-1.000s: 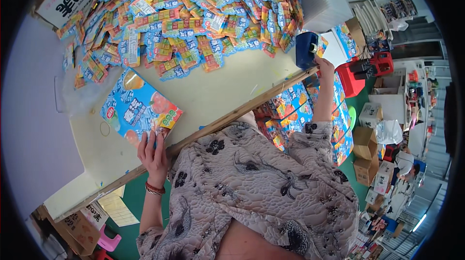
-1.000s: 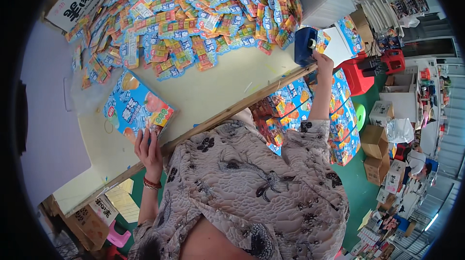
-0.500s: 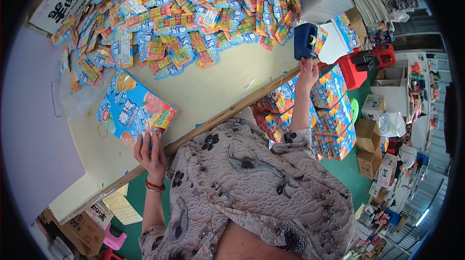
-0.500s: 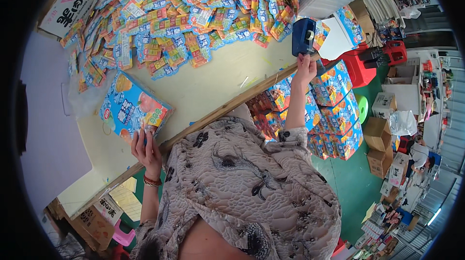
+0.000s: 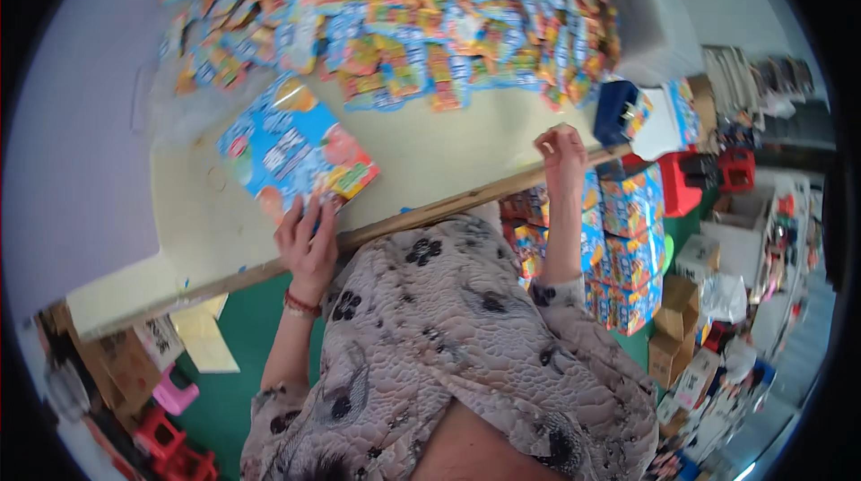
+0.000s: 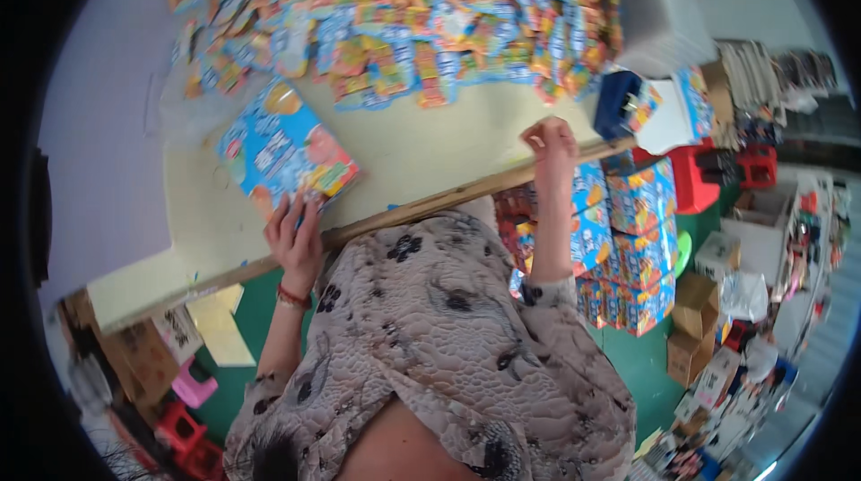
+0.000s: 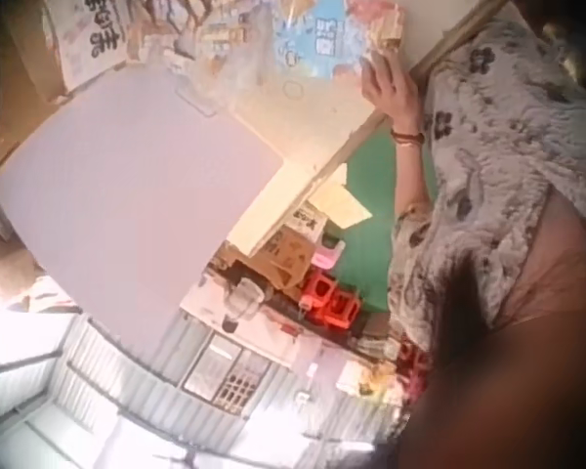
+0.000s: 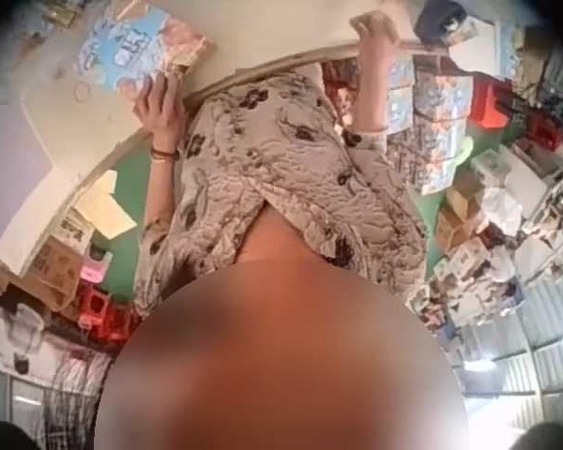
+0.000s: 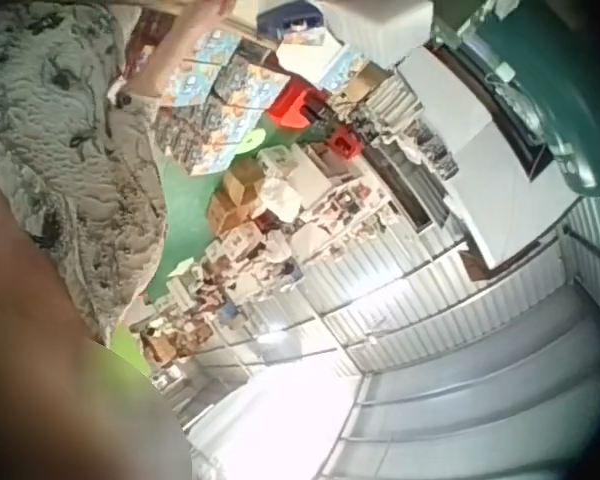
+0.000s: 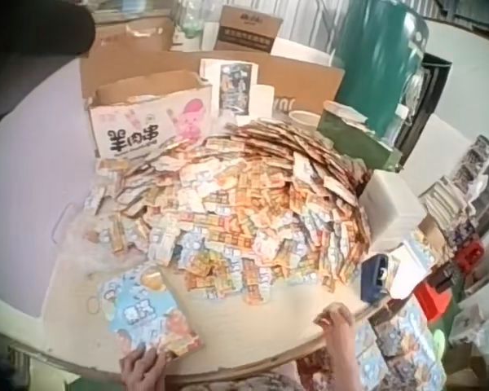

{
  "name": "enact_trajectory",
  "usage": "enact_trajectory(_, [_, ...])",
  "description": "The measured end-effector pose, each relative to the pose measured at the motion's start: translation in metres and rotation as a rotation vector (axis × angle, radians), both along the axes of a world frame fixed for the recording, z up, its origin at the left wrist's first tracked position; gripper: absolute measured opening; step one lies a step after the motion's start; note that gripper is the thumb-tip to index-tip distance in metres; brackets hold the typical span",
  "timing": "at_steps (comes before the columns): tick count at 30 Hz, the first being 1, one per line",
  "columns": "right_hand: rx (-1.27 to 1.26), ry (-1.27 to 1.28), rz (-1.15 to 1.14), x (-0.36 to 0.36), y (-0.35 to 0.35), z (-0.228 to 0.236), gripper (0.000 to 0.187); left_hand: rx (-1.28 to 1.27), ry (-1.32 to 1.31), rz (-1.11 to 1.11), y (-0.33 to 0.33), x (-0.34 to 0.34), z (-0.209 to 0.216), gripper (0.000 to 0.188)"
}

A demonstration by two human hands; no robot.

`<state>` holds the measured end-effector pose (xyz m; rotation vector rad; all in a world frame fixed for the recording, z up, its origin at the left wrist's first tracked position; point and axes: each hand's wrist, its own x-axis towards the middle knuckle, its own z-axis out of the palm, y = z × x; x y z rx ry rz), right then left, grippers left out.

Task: Packing stacks of colorful sachets into display boxes on a workbench.

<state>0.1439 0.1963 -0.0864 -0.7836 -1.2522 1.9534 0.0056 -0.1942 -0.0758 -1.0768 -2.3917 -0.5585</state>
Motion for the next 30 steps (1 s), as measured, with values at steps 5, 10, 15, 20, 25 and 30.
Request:
enact_trajectory(5, [-0.159,-0.151,0.839,-0.065,-0.165,0.058,0.015,0.094,-0.023,-0.018,0.003,0.002,-0.008,0.033])
enact_trajectory(10, [-0.178,-0.231,0.929,-0.085,-0.215,0.040,0.017,0.140,-0.068,-0.008,0.008,0.005,-0.011,0.035])
enact_trajectory(15, [-0.054,-0.316,0.835,-0.083,-0.225,0.034,0.018,-0.039,-0.058,0.016,0.005,0.006,0.004,0.041])
enact_trajectory(20, [-0.147,-0.275,0.904,-0.076,-0.218,0.017,0.016,0.043,-0.177,0.003,0.008,0.002,0.016,0.041])
enact_trajectory(25, [-0.097,-0.392,1.009,-0.088,-0.203,0.012,0.017,0.088,-0.250,-0.026,0.017,-0.001,0.029,0.038])
enact_trajectory(30, [-0.423,-0.338,1.085,-0.085,-0.199,-0.002,0.020,0.039,-0.107,0.020,0.017,0.000,0.016,0.035])
